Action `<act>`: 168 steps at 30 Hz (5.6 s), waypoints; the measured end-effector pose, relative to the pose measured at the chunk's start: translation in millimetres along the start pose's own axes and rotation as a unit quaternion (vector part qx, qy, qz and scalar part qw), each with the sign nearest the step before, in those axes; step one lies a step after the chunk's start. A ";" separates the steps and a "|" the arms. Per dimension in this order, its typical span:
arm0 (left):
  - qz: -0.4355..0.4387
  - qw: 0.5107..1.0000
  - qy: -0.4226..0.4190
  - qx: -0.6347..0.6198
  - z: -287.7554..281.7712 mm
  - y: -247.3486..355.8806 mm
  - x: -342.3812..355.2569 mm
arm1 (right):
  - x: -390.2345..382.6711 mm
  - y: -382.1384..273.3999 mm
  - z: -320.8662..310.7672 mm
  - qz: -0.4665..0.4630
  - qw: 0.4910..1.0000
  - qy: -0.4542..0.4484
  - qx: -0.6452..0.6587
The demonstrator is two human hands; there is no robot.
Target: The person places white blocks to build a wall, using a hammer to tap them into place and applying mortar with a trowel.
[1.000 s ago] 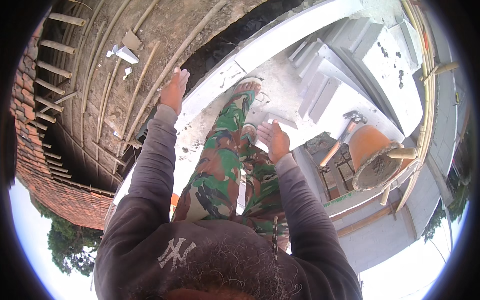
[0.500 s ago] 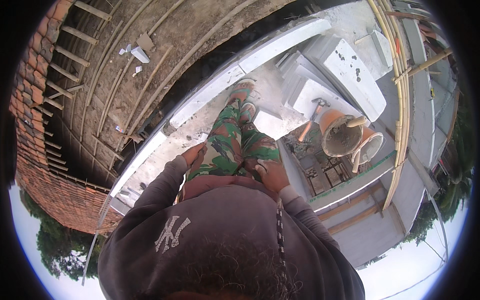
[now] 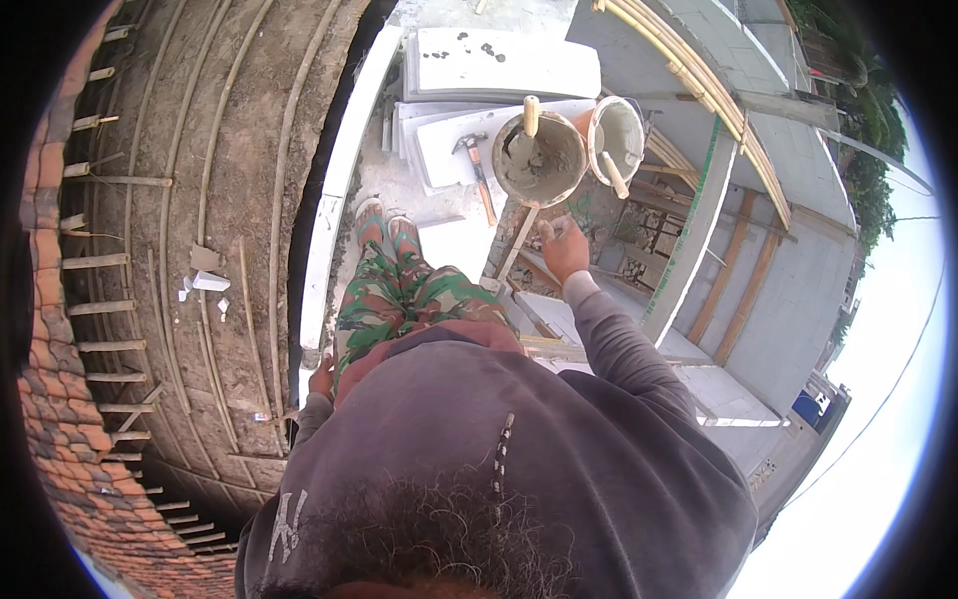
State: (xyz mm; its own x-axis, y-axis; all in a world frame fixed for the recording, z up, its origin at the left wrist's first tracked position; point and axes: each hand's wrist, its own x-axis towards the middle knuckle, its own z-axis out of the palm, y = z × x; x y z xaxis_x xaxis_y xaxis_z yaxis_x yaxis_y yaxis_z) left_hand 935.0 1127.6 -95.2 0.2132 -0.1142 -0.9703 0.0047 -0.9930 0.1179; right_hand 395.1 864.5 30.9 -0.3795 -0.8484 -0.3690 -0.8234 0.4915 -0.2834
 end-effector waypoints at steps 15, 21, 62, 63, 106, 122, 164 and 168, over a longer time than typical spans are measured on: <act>-0.070 0.987 0.056 -0.130 -28.5 2.4 -66.2 | 268.0 -60.4 33.1 -0.152 0.981 -0.086 -0.086; -0.096 0.973 0.043 -0.206 -4.8 -38.4 -75.1 | 200.8 -42.0 -15.5 -0.184 0.974 -0.010 -0.129; -0.323 0.944 -0.070 0.009 187.5 99.0 97.7 | 507.5 -445.4 461.5 -0.472 0.613 -0.076 -0.629; -0.317 0.946 -0.075 0.011 189.6 87.8 106.6 | 512.1 -438.9 470.9 -0.474 0.609 -0.060 -0.633; -0.331 0.935 -0.111 -0.057 194.9 21.0 169.1 | 316.6 -427.5 566.1 -0.497 0.522 -0.247 -0.648; -0.326 0.928 -0.135 -0.121 179.6 8.5 162.8 | 143.3 -403.5 672.7 -0.561 0.472 -0.325 -0.597; -0.292 0.913 -0.189 -0.214 164.8 -46.4 159.2 | -73.0 -362.2 788.5 -0.675 0.412 -0.335 -0.512; -0.289 0.907 -0.204 -0.230 164.8 -48.4 158.7 | -78.1 -373.2 775.4 -0.658 0.408 -0.359 -0.521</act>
State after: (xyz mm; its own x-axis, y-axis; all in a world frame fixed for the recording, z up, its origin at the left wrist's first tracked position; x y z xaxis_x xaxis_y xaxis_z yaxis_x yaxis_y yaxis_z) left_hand 807.5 1152.7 -289.7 -0.3328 0.3267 -0.8846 0.4274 -0.7840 -0.4503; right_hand 1059.2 899.5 -520.8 0.5947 0.2169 -0.7742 0.0108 -0.9650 -0.2621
